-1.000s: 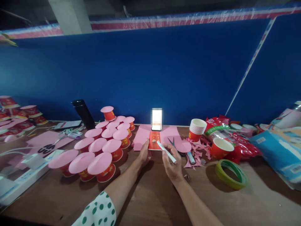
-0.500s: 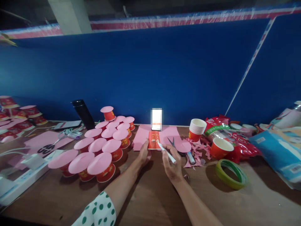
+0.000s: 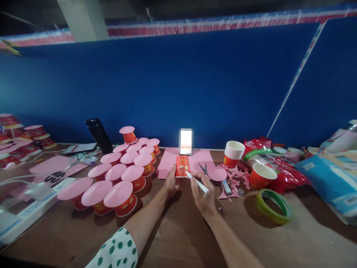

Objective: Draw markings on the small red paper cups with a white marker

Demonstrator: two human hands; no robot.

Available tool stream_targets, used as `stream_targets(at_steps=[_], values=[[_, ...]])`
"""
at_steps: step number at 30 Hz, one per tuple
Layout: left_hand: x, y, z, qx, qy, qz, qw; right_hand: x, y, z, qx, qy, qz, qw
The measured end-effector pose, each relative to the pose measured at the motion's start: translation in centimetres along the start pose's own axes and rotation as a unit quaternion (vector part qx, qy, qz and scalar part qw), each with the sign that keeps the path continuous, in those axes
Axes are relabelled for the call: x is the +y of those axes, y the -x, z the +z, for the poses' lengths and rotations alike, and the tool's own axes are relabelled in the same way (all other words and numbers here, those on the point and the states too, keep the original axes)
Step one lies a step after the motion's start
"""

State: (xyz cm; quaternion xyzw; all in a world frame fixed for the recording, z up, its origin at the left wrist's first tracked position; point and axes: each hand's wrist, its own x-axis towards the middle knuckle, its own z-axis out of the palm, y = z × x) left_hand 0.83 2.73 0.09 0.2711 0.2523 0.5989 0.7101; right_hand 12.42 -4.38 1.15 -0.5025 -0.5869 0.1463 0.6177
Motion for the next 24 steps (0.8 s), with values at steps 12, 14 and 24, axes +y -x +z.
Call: stream_targets(at_steps=[12,14,24], values=[[0.12,0.08,0.11,-0.003,-0.011,-0.024,1.000,-0.13,-0.06,0.02,-0.001,0.025,-0.012,1.000],[0.08,0.01,0.06,0.005,-0.011,-0.017,1.000,-0.25,-0.08,-0.04,-0.001,0.033,-0.016,0.999],[0.34,0.28,0.29,-0.006,-0.018,-0.004,1.000,-0.89,-0.19,-0.27,-0.010,0.032,-0.030,0.999]])
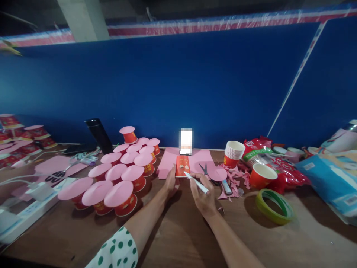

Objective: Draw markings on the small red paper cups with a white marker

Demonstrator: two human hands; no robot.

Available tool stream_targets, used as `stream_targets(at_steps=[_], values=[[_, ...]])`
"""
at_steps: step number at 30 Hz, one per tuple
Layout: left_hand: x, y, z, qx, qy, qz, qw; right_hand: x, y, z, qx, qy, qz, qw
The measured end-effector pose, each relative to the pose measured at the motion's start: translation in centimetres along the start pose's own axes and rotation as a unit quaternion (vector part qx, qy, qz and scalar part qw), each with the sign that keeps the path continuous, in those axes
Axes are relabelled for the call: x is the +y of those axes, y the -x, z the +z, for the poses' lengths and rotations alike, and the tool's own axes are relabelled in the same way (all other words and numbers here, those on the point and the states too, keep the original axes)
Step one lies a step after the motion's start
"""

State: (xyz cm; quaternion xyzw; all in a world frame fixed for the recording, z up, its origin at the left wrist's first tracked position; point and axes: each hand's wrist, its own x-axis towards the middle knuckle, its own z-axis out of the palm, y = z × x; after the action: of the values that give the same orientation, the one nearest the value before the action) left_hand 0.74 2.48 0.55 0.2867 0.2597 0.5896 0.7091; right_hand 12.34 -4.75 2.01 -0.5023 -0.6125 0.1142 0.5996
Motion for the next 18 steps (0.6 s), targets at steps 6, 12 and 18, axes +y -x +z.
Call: stream_targets(at_steps=[6,12,18], values=[[0.14,0.17,0.18,-0.007,0.001,0.002,1.000,0.23,0.17,0.04,-0.022,-0.020,0.032,0.999],[0.01,0.16,0.11,-0.004,0.008,0.005,1.000,0.62,0.19,0.00,-0.018,-0.057,0.067,0.996],[-0.03,0.12,0.22,-0.008,0.013,0.013,1.000,0.37,0.26,0.07,-0.039,-0.091,0.079,0.992]])
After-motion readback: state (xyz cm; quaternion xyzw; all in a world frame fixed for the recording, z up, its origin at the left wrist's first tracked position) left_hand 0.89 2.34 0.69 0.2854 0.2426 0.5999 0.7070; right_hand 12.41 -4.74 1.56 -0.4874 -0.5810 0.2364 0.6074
